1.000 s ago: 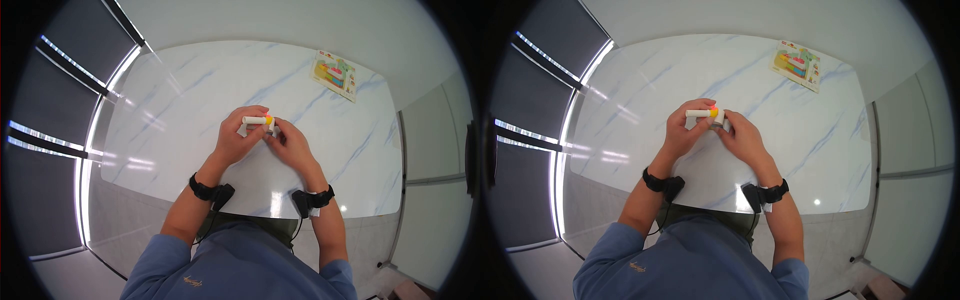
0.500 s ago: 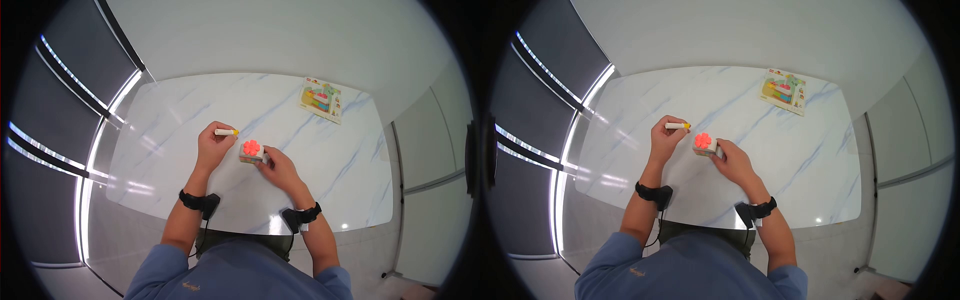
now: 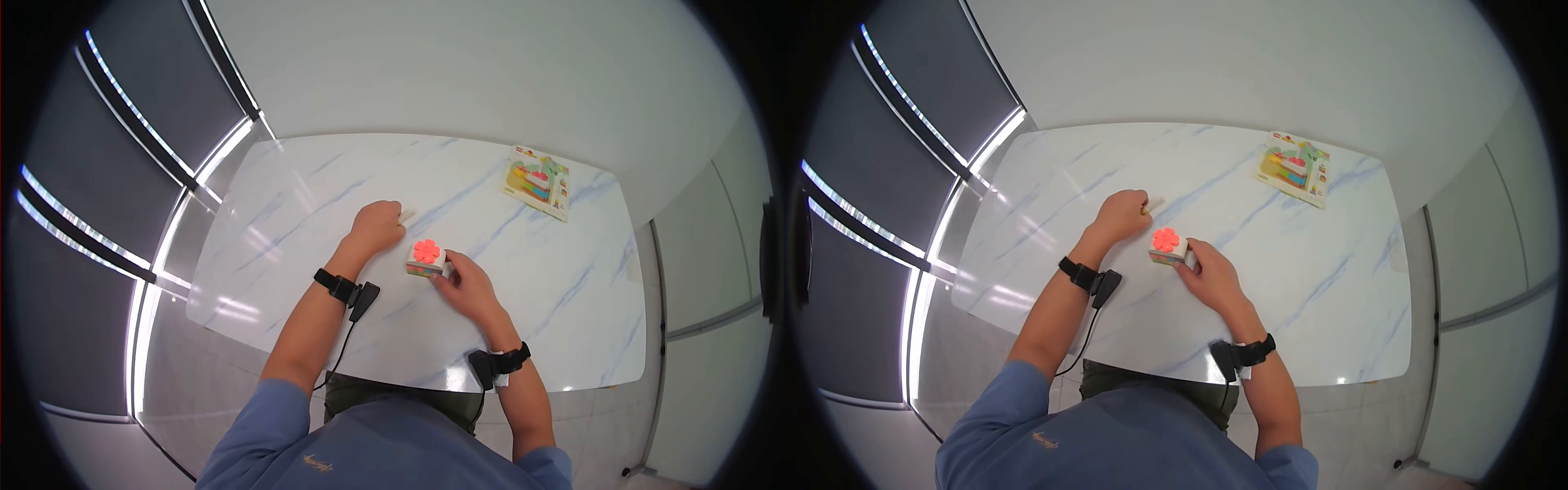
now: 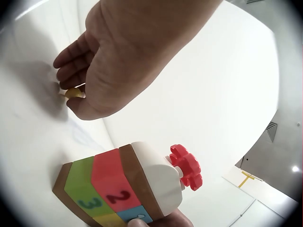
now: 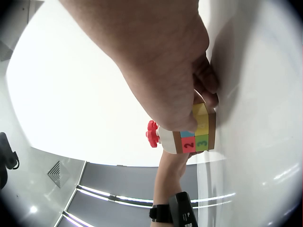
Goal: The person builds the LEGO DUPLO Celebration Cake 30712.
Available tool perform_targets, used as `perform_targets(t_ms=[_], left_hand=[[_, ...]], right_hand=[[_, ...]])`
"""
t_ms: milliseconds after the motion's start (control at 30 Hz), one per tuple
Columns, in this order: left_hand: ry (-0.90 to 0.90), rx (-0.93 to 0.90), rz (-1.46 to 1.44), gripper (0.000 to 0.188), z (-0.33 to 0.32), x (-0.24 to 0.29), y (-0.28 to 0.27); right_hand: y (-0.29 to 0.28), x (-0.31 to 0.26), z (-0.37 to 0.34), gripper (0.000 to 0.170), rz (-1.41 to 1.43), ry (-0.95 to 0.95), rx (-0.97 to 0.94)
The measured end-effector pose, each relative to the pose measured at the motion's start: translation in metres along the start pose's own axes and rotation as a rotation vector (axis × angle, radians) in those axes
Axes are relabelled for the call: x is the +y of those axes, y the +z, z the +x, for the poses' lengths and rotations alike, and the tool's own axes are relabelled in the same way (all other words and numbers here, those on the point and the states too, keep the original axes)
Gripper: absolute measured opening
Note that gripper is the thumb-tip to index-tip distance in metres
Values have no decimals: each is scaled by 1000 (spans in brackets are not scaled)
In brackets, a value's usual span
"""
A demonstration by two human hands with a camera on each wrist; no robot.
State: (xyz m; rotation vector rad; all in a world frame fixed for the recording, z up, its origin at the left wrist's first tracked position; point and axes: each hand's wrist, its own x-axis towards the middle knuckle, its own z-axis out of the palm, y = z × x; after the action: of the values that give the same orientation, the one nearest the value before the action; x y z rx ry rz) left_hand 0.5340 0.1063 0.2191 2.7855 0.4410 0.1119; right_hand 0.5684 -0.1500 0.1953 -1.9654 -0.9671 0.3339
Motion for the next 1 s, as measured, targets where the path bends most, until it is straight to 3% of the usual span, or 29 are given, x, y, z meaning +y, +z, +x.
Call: perform_targets(t_ms=[167,267,400,467,533,600,667,767,833,867,1000], left_hand=[[12,2,35,33,-4,-3,2],[84,75,-128,35,-53,8,-31],[205,-284,-558,25,-164,11,-78],[228,-492,-632,18,-221,1,-82],[83,-645,-644,16,-274,-15,-68],[-226,-763,-643,17,-326,-41,-31],[-542,-769,-754,17,-377,-74,21],[-723,-689,-757,16,-442,-115,105],[-810,-519,-900,16,-455,-113,136],[-851,-427,-969,16,-455,-109,142],[-920,-387,-1182,20,-458,-108,137]], right_hand=[[1,3,0,46,-3,-11,28],[1,0,-1,46,11,-3,25],[0,-2,-1,45,24,21,20],[1,-2,-1,45,23,19,22],[0,-1,-2,45,26,21,25],[0,-2,-1,45,31,15,21],[0,-2,-1,45,18,39,22],[1,-2,0,45,24,49,19],[0,-2,0,45,24,57,18],[0,-1,0,45,21,58,15],[-2,-6,1,45,27,67,9]])
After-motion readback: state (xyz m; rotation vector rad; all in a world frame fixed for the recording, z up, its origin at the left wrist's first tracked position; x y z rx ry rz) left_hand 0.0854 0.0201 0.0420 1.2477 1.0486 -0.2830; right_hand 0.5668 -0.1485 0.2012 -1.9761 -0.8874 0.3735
